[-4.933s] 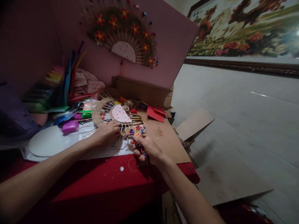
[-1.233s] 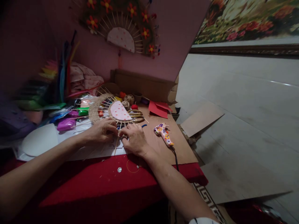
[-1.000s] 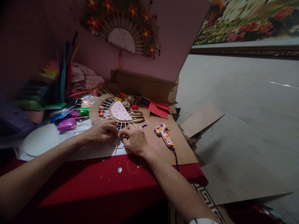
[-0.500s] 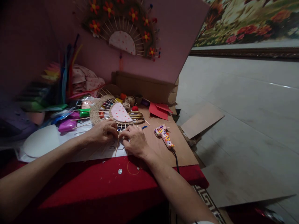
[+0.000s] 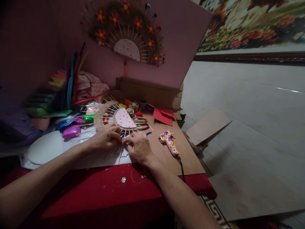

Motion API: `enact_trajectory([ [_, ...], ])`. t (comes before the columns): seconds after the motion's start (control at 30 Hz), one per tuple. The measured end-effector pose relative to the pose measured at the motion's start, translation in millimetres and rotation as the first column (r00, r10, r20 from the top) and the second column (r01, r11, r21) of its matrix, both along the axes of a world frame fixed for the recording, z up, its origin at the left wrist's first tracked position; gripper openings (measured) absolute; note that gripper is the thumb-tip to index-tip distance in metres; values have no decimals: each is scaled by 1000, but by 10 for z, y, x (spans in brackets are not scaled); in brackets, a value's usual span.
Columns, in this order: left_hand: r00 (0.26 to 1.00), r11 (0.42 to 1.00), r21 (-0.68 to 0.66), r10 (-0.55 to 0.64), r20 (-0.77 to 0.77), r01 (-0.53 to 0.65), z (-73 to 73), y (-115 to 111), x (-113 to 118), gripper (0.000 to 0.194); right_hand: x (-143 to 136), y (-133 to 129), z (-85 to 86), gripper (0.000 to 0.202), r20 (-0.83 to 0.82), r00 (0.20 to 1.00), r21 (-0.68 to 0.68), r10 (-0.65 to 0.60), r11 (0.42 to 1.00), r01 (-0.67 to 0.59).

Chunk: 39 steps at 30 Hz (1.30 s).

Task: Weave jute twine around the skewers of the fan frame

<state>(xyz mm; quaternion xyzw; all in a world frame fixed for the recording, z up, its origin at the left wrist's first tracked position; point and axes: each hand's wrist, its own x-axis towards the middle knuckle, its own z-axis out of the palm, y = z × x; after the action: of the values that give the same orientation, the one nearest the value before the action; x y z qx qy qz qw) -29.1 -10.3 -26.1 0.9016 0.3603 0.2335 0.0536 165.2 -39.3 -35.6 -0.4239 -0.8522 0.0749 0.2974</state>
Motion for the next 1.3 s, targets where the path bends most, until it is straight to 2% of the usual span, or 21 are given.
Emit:
enact_trajectory([
  [0.23, 999, 1000, 21, -12, 42, 11, -8, 10, 3, 30, 13, 16, -17, 27, -7, 1000, 10, 5, 1000, -5],
  [0.47, 1000, 1000, 18, -10, 9, 10, 23, 4, 9, 33, 24, 18, -14, 27, -24, 1000, 42, -1, 999, 2],
  [0.97, 1000, 1000, 18, -15, 0, 15, 9, -1, 7, 35, 41, 20, -8, 22, 45, 998, 83, 49, 995, -53],
  [1.2, 1000, 999, 51, -19, -6, 20, 10, 1, 7, 38, 64, 33, -6, 24, 6, 1000, 133, -7, 991, 6],
  [1.3, 1000, 998, 59, -19, 2, 19, 8, -1, 8, 36, 61, 34, -19, 24, 17, 1000, 136, 22, 990, -24],
])
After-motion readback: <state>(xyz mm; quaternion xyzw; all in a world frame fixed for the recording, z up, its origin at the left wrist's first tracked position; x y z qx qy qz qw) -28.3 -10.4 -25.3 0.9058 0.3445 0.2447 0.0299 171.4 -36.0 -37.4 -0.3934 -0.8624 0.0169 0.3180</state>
